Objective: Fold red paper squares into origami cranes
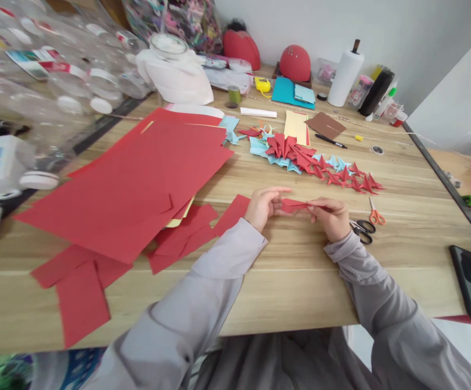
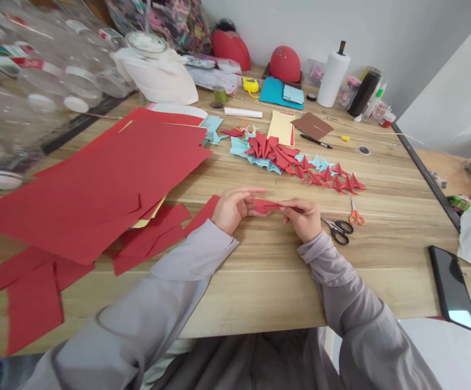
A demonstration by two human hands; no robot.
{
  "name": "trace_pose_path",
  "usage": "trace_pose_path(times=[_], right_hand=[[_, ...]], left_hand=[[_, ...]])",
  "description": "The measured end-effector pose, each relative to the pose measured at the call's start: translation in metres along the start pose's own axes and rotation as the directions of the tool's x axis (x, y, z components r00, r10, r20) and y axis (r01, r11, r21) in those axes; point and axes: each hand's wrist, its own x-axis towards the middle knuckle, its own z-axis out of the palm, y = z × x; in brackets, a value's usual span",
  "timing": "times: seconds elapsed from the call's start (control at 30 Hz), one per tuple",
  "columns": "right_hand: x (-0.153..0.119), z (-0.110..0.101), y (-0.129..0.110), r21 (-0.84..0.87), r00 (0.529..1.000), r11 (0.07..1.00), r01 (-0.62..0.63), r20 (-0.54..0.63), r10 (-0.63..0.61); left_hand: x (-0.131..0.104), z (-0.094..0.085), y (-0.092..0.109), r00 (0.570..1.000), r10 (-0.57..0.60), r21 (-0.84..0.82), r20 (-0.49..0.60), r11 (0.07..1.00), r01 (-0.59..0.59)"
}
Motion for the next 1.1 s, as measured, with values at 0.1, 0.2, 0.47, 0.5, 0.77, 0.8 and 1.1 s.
trace_pose_path(times=[0.1,0.2,0.47,0.5,0.77,0.8,1.1], right_hand=[[-0.001,0.000,-0.002,-0.139,0.992,0.984,0.113,0.070,-0.104],[-0.002,0.000,-0.001,-0.219,0.976,0.956,0.198,0.132,-0.172],[-0.002,-0.001,-0.001,-0.222,0.961,0.939,0.262,0.145,-0.234],[-0.002,-0.001,-0.001,-0.212,0.960,0.940,0.266,0.145,-0.239],[-0.004,0.003,-0.003,-0.180,0.961,0.950,0.256,0.149,-0.231],[-0.004,0.003,-0.002,-0.176,0.960,0.949,0.261,0.153,-0.235],[-0.004,-0.001,0.001,-0.233,0.933,0.914,0.333,0.219,-0.284]], left_hand=[[0.001,0.000,-0.001,0.991,0.111,0.092,-0.071,0.990,-0.105],[-0.001,0.001,0.000,0.985,0.166,0.276,0.046,0.946,-0.173],[0.000,-0.003,-0.007,0.974,0.200,0.556,0.104,0.801,-0.224],[0.000,-0.003,-0.008,0.973,0.207,0.556,0.101,0.800,-0.227],[0.000,-0.002,-0.010,0.980,0.193,0.543,0.053,0.818,-0.190],[-0.001,-0.001,-0.008,0.981,0.182,0.537,0.064,0.822,-0.188],[-0.008,0.009,0.000,0.989,0.115,0.454,0.097,0.879,-0.147]])
